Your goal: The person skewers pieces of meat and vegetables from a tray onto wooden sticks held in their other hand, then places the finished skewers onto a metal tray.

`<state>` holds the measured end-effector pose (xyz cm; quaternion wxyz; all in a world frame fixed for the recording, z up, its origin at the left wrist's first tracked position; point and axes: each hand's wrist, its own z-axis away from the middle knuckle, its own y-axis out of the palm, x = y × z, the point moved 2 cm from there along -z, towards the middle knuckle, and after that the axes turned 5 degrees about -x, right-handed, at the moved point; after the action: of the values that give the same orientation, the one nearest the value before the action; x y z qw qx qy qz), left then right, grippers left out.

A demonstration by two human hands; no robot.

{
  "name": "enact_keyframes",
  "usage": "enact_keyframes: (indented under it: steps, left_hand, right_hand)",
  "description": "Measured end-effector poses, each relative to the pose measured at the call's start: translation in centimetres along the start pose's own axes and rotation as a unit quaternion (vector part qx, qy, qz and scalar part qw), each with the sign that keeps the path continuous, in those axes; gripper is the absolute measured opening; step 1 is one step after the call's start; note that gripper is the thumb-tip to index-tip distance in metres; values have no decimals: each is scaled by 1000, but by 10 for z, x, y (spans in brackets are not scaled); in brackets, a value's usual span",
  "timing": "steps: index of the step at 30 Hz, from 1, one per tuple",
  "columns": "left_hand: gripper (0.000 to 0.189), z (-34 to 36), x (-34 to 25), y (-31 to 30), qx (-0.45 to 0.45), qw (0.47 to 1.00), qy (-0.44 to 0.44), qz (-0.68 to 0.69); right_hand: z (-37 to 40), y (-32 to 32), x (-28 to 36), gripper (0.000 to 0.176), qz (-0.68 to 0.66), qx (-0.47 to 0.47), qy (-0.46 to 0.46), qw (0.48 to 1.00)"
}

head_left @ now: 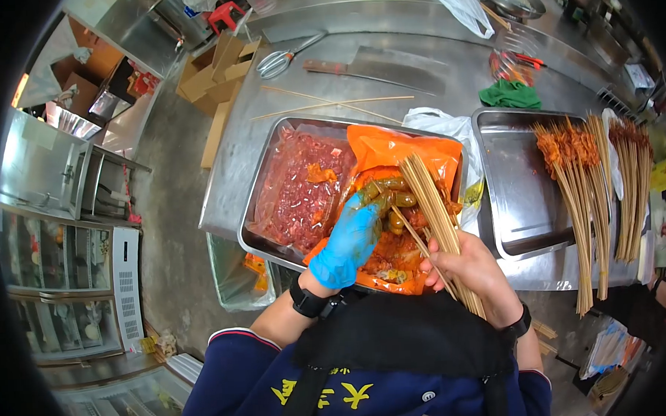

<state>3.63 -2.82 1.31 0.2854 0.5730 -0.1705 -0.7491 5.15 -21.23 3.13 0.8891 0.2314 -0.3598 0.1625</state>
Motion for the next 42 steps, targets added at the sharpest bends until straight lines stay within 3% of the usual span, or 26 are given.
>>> enact_keyframes:
  steps: [5, 7, 11, 13, 16, 18, 21, 22, 24, 25, 26, 28, 30, 32, 36, 37, 38, 39, 40, 42]
  left_hand:
    - [32, -3, -6, -7, -13, 999, -13, -47]
    - [32, -4, -18, -25, -89, 984, 30, -155]
    - [31, 8, -37, -62, -131, 982, 96, -94]
    - [27, 15, -40, -73, -145, 960, 79, -228]
    - [23, 21, -26, -83, -141, 948, 20, -285]
    - [22, 22, -19, -81, -152, 925, 42, -347]
    - [21, 16, -10, -76, -120, 834, 111, -526]
    - [21, 13, -8, -72, -121, 834, 112, -526]
    - [25, 4, -10, -50, -86, 744, 157, -643]
    - [24, -1, -14, -38, -58, 672, 233, -700]
    - [24, -8, -13, -34, -59, 673, 233, -700]
    - [21, -18, -4, -30, 21, 529, 208, -823]
    - [19, -16, 0, -32, 16, 525, 225, -821]
    - [16, -8, -5, -35, 1, 464, 216, -859]
    - [21, -3, -16, -59, -26, 521, 184, -833]
    - [20, -5, -17, -74, -61, 696, 138, -701]
    - [20, -5, -22, -77, -94, 836, 86, -534]
    - [19, -2, -27, -73, -100, 908, 18, -406]
    - [19, -2, -30, -72, -100, 908, 18, -407]
    - [18, -1, -40, -66, -97, 821, 128, -547]
  right_hand:
    - [4, 2, 4, 14, 62, -4, -35, 997]
    - [4, -1, 4, 14, 71, -10, -38, 997]
    - [5, -6, 4, 14, 21, -29, -34, 999]
    - [5, -8, 4, 17, 14, -30, -30, 999]
    - [7, -11, 4, 21, 7, 0, -52, 999]
    - [5, -13, 1, 22, 1, 7, -53, 999]
    - [4, -13, 2, 24, 0, 15, -53, 998]
    - [4, -13, 1, 23, 4, 18, -49, 999]
    - [5, -13, 1, 23, 0, 18, -49, 999]
    - [4, -13, 1, 23, -5, 18, -48, 999]
    - [4, -13, 1, 23, -4, 18, -48, 999]
    - [4, -13, 0, 22, -4, 16, -51, 999]
    - [6, -13, 2, 22, -2, 18, -52, 999]
    - [5, -14, 3, 22, -3, 21, -56, 998]
    - [4, -15, -3, 22, -1, 17, -59, 998]
    - [3, -15, -2, 22, 4, 17, -60, 998]
    - [3, -15, -2, 22, 2, 17, -61, 998]
    - [3, -15, -3, 22, 3, 17, -61, 998]
    - [3, -15, -4, 22, 3, 17, -60, 998]
    - [3, -15, -4, 22, 4, 19, -60, 998]
